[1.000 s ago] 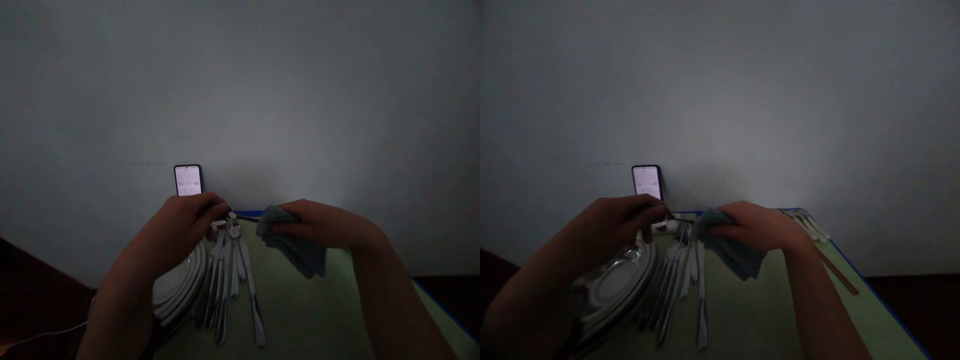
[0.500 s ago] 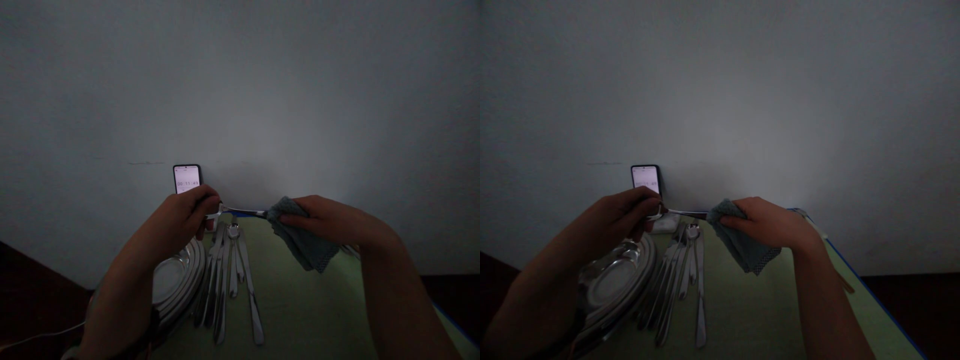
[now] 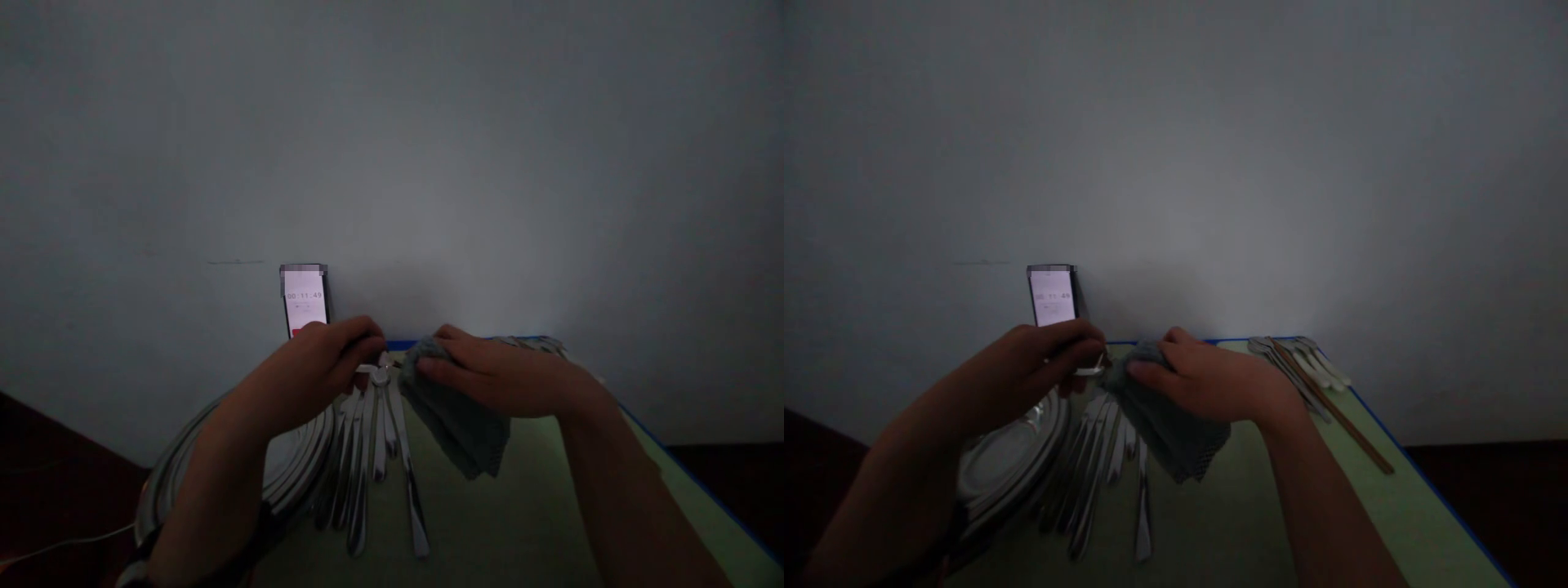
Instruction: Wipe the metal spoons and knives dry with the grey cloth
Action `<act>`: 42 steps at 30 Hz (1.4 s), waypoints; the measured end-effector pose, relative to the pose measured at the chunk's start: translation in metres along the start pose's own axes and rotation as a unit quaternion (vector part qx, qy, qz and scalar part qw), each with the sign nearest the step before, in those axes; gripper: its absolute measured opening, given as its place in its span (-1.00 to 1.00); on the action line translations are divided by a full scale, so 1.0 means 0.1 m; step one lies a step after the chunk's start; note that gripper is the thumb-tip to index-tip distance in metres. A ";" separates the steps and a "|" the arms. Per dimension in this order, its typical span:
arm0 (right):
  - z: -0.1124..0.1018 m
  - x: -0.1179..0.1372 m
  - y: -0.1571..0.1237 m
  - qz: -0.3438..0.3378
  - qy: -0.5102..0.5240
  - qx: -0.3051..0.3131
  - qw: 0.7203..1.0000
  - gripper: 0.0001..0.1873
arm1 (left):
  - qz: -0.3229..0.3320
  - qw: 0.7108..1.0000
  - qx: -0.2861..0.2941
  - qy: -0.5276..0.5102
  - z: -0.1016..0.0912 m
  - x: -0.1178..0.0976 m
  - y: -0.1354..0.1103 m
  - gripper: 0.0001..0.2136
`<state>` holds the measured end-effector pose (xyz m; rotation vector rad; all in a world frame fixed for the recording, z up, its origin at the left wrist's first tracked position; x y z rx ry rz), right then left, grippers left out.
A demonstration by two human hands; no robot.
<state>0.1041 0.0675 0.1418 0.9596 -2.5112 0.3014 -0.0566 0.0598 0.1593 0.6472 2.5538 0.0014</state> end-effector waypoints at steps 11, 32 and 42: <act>-0.08 0.00 0.01 -0.033 -0.025 -0.061 0.997 -0.68 | 0.009 0.997 -0.075 0.030 -0.08 -0.06 -0.01 -0.77; -0.18 0.01 0.06 -0.027 0.047 -0.236 0.970 -0.64 | 0.021 0.988 -0.146 0.049 0.09 -0.26 0.10 -0.84; -0.06 0.11 0.10 -0.047 0.042 -0.167 0.984 -0.76 | 0.016 0.979 -0.203 0.023 0.11 -0.22 0.16 -0.83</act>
Point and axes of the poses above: each hand's wrist, its own y-axis towards the middle knuckle, its own z-axis out of the palm, x = y × z, the point moved 5 cm from there along y, towards the middle knuckle, and after that the axes turned 5 degrees about x, right-handed, at the moved point
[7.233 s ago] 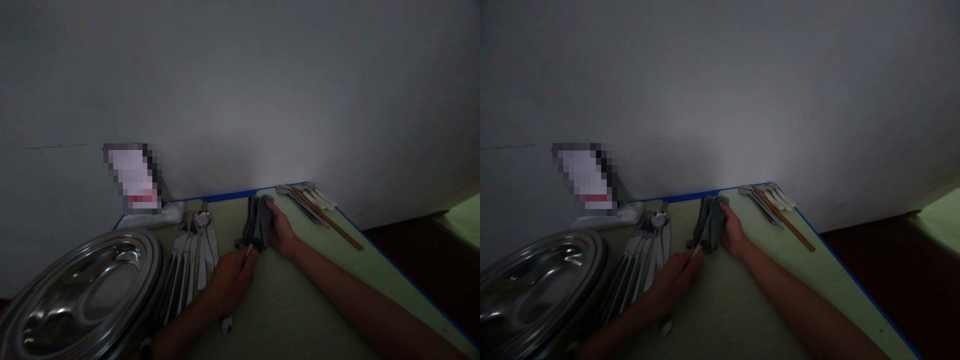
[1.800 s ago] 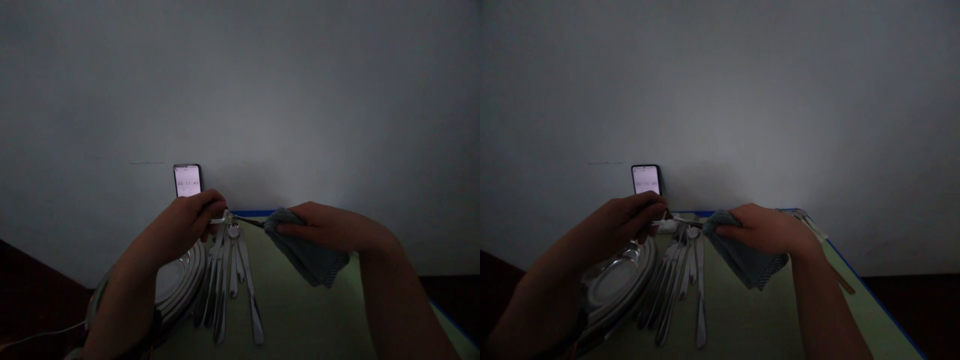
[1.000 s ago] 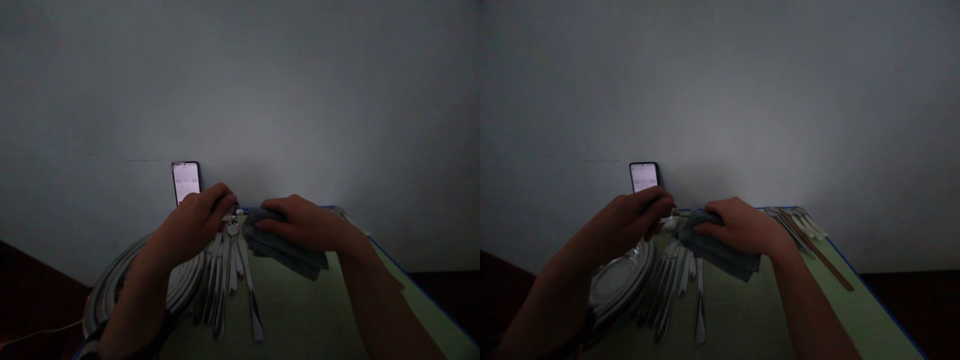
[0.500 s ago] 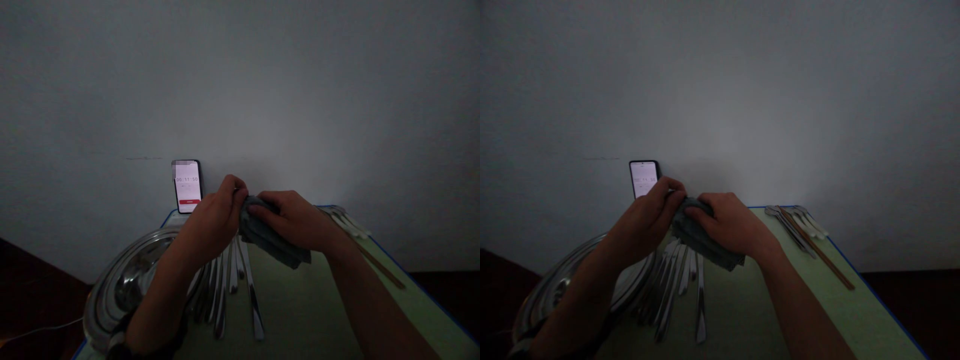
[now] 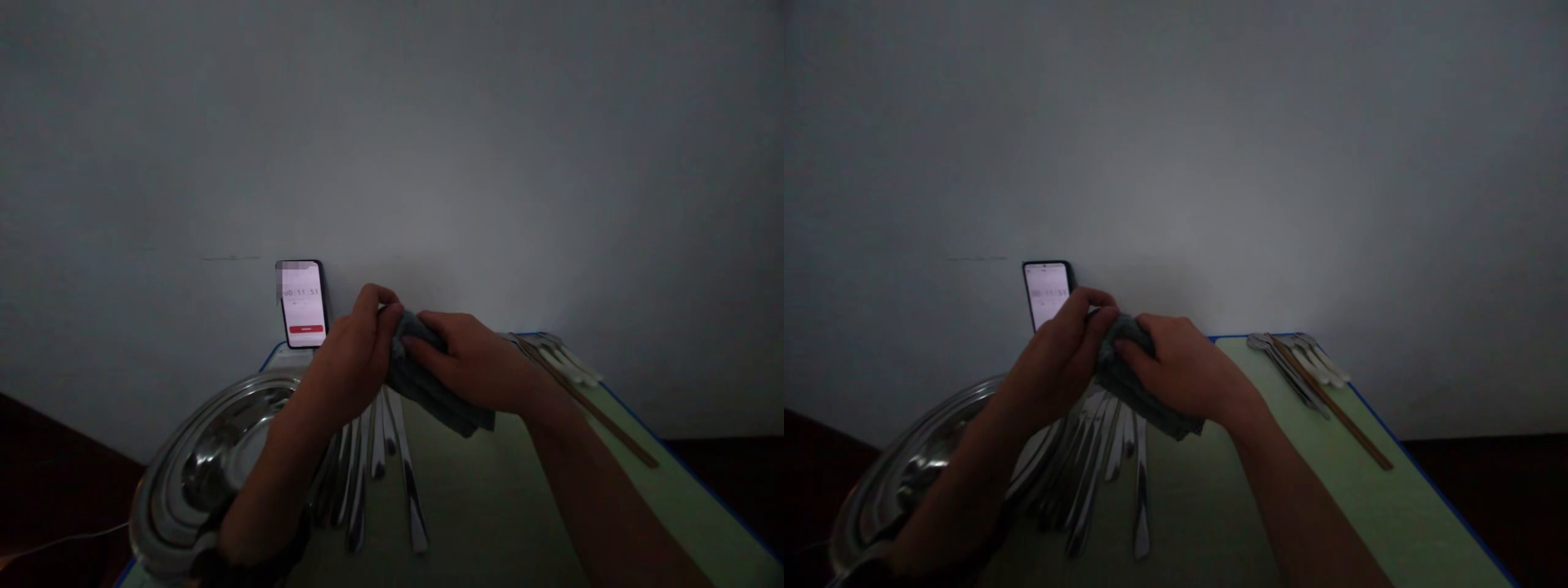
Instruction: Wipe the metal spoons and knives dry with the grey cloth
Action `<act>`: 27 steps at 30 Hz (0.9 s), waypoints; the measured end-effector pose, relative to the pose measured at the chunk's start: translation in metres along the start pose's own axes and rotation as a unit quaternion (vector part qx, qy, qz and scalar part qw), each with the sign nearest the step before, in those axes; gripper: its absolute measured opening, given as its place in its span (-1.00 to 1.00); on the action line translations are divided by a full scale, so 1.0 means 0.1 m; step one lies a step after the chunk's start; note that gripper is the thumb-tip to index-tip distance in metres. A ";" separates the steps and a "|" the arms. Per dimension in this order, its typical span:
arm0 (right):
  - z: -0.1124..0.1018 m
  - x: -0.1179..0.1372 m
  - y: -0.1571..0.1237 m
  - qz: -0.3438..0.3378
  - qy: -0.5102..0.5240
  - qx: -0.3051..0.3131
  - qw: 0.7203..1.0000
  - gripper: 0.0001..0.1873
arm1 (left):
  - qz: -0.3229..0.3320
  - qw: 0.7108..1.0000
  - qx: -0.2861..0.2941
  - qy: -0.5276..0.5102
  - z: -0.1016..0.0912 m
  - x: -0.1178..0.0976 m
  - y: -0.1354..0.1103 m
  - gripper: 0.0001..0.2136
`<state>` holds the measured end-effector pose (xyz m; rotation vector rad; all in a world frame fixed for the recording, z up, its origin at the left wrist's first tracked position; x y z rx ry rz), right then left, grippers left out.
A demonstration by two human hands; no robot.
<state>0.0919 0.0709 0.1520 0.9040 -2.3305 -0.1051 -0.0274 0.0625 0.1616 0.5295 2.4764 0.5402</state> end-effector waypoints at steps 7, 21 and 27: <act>0.02 0.00 0.01 -0.002 -0.006 0.015 1.000 -0.74 | 0.018 0.999 0.033 0.016 -0.01 0.00 0.02 -0.82; -0.02 0.03 0.01 -0.023 -0.022 0.005 1.000 -0.75 | -0.040 0.993 -0.104 -0.034 -0.19 0.18 0.02 -0.85; -0.13 -0.06 -0.06 -0.031 0.003 0.049 0.998 -0.73 | -0.093 0.982 -0.151 -0.069 -0.33 0.32 -0.03 -0.81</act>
Point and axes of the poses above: each hand's wrist, its own y-axis towards the middle knuckle, its own z-axis out of the palm, x = y × z, the point moved 5 cm from there along y, towards the middle knuckle, and after that the axes turned 5 degrees about x, right-handed, at the moved point
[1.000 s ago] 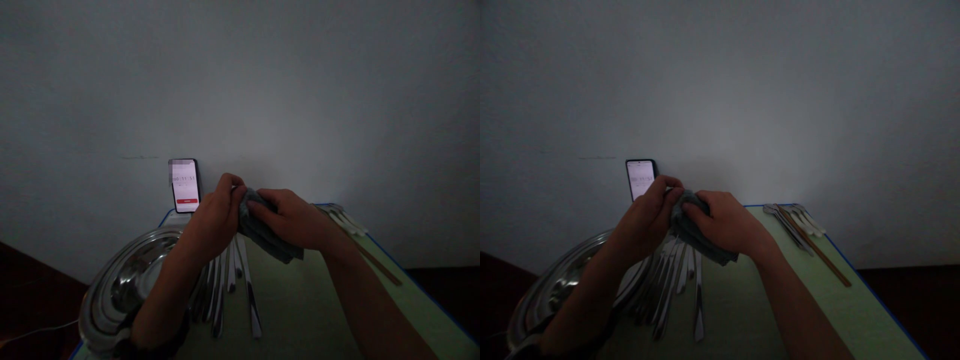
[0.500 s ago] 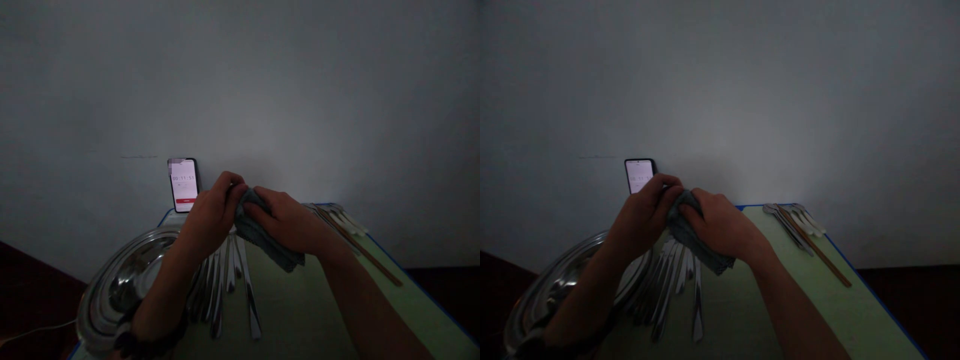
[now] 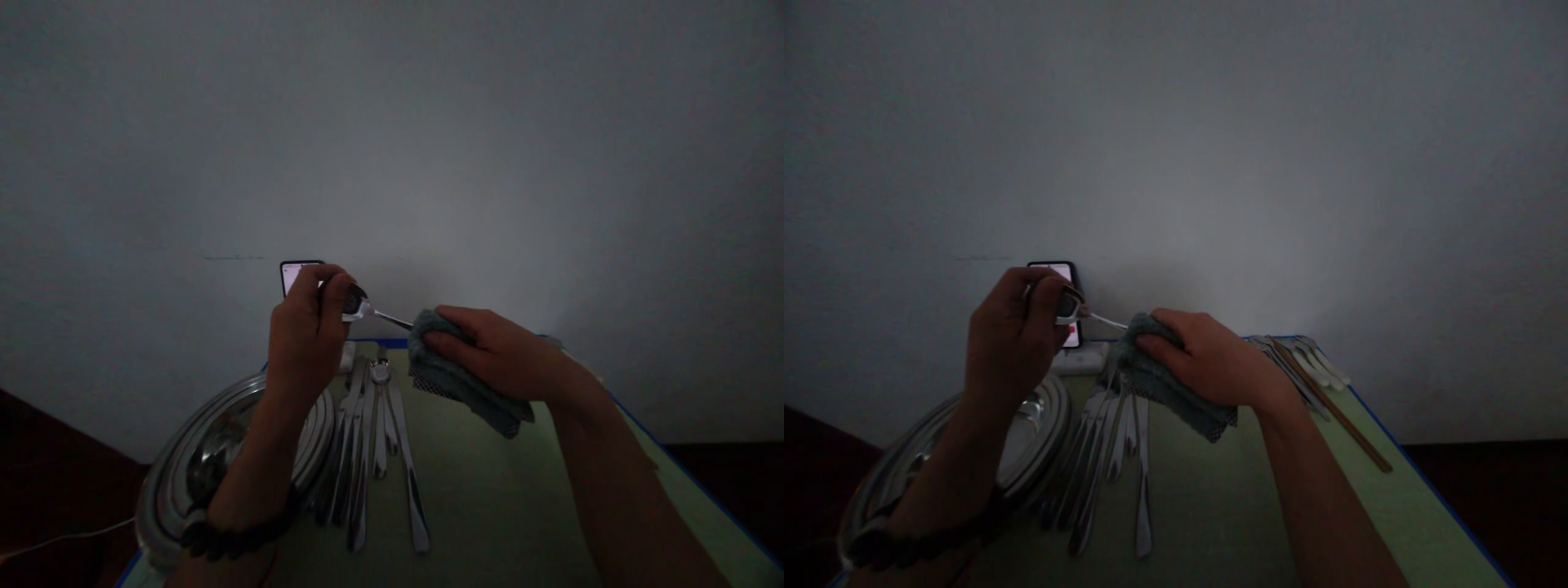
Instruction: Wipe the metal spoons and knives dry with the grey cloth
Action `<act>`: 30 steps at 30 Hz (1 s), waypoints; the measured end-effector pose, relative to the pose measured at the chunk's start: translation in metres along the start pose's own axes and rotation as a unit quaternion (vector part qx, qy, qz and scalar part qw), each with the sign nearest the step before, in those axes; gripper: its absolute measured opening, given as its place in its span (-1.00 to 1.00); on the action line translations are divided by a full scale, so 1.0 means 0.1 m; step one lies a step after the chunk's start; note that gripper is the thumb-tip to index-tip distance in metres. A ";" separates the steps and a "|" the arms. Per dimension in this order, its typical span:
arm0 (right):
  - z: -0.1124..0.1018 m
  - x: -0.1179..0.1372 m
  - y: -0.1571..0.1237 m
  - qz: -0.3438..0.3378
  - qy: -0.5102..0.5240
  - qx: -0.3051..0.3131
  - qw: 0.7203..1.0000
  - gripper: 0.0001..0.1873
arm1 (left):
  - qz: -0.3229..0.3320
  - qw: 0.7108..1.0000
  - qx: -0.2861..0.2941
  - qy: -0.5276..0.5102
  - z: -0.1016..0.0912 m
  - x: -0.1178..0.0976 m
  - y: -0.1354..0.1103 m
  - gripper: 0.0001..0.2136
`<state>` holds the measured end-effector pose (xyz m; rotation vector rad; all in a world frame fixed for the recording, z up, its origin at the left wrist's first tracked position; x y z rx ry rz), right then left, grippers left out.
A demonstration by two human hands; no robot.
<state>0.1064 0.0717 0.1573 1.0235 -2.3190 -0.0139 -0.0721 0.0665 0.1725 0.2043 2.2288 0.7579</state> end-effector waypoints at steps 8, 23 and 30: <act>0.02 -0.06 -0.01 0.029 -0.016 0.037 0.999 -0.72 | 0.033 0.999 0.037 0.011 0.08 -0.03 -0.01 -0.80; 0.15 0.04 0.10 -0.001 0.017 -0.013 1.000 -0.77 | 0.100 0.986 0.130 0.037 0.29 -0.19 -0.06 -0.83; 0.11 -0.02 0.04 0.012 0.013 0.042 0.999 -0.75 | -0.006 0.997 0.005 -0.082 0.02 0.08 0.05 -0.84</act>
Point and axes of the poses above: each hand's wrist, its own y-axis towards the middle knuckle, its own z-axis out of the palm, x = y × z, the point moved 5 cm from there along y, towards the middle knuckle, and after that the axes turned 5 degrees about x, right-handed, at the moved point
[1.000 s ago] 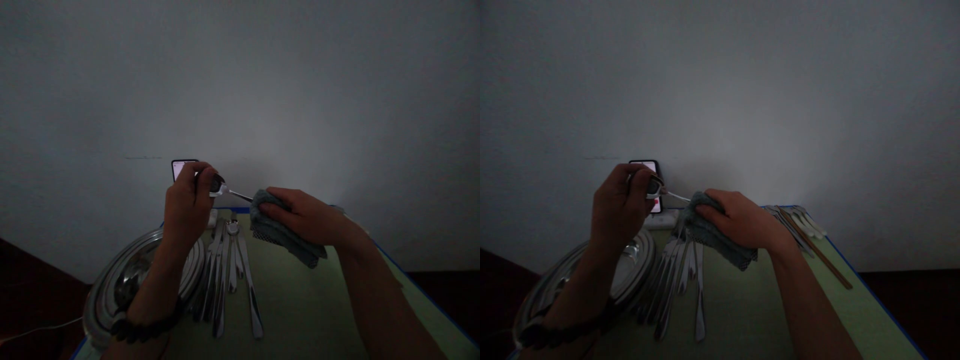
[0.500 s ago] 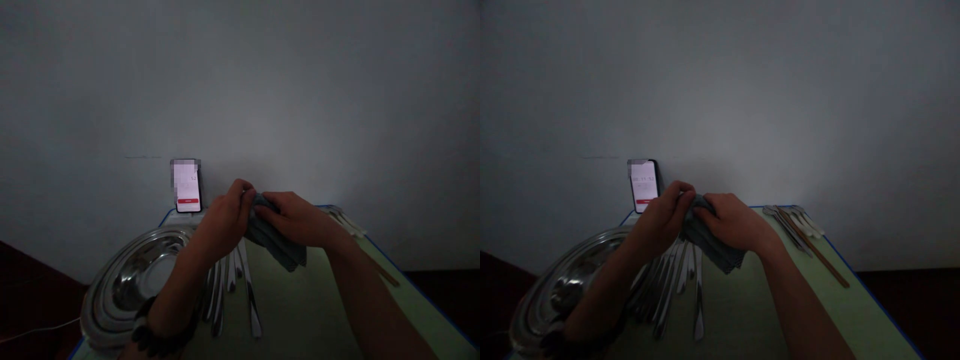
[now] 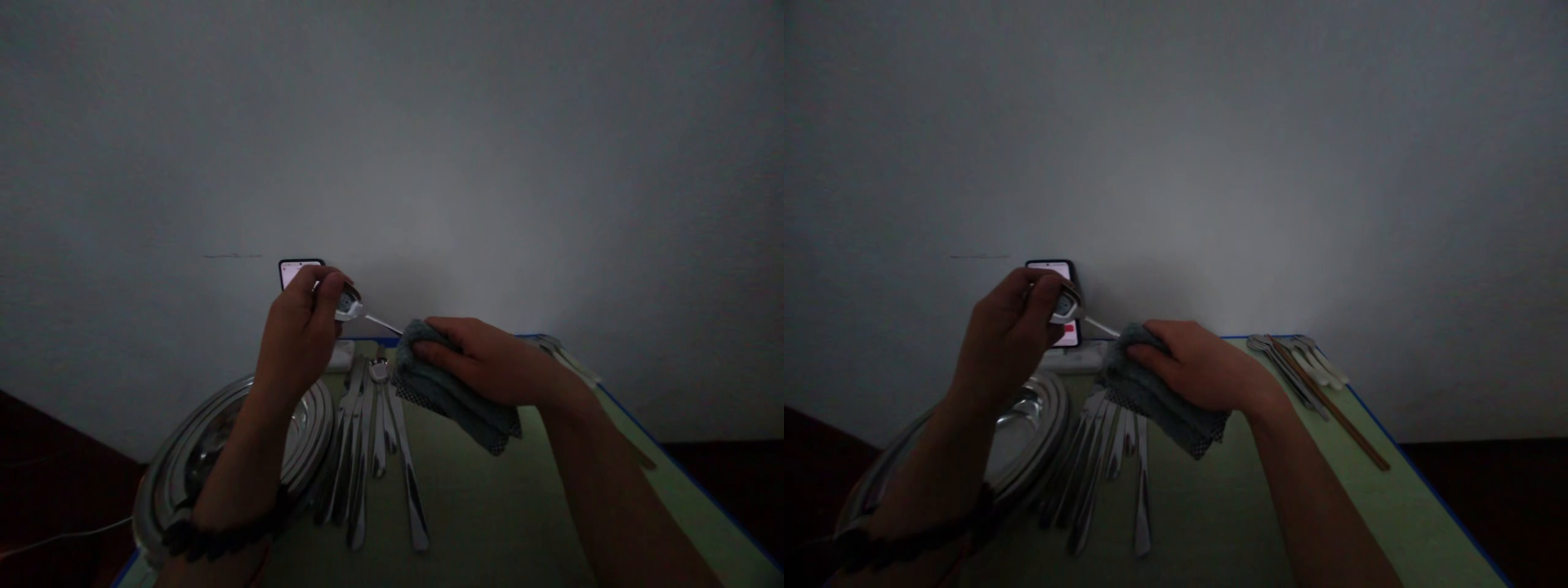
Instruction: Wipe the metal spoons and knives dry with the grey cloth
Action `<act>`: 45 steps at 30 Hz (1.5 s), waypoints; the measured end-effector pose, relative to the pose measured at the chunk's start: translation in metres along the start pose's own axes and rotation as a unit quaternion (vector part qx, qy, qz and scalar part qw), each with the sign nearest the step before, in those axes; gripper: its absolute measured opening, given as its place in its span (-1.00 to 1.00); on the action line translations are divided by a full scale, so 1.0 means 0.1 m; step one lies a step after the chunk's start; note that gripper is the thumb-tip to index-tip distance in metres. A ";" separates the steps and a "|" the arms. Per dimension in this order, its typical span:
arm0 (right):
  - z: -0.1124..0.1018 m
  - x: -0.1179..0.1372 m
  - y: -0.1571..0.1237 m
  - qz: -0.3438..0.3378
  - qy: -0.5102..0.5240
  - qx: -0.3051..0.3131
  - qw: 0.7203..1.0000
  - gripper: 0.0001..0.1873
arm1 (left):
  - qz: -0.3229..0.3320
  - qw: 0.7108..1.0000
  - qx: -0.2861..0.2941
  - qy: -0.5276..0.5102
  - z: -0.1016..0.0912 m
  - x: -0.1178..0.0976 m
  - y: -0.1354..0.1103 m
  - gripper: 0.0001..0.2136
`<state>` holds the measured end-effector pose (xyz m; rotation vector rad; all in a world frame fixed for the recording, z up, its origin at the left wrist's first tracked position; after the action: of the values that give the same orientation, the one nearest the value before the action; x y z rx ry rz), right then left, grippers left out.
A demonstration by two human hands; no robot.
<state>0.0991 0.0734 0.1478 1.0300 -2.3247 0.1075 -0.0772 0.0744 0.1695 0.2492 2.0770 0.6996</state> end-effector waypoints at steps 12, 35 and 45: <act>-0.05 -0.15 -0.06 0.002 -0.008 0.014 1.000 -0.72 | -0.003 0.958 0.280 -0.057 0.27 -0.06 -0.13 -0.82; -0.13 -0.13 -0.11 -0.015 0.087 0.033 0.996 -0.73 | 0.033 0.958 0.244 -0.145 0.18 -0.10 -0.12 -0.76; -0.11 -0.10 -0.09 -0.030 0.117 0.037 0.992 -0.71 | 0.095 0.979 0.175 -0.053 0.12 -0.17 -0.07 -0.88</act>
<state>0.1156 0.0769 0.1504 1.0627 -2.0904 0.2768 -0.0568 0.0659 0.1721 0.6753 2.0815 0.4167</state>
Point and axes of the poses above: each hand's wrist, its own y-axis towards the middle knuckle, its own z-axis out of the palm, x = y × z, the point moved 5 cm from there along y, towards the middle knuckle, and after that the axes turned 5 degrees about x, right-handed, at the moved point
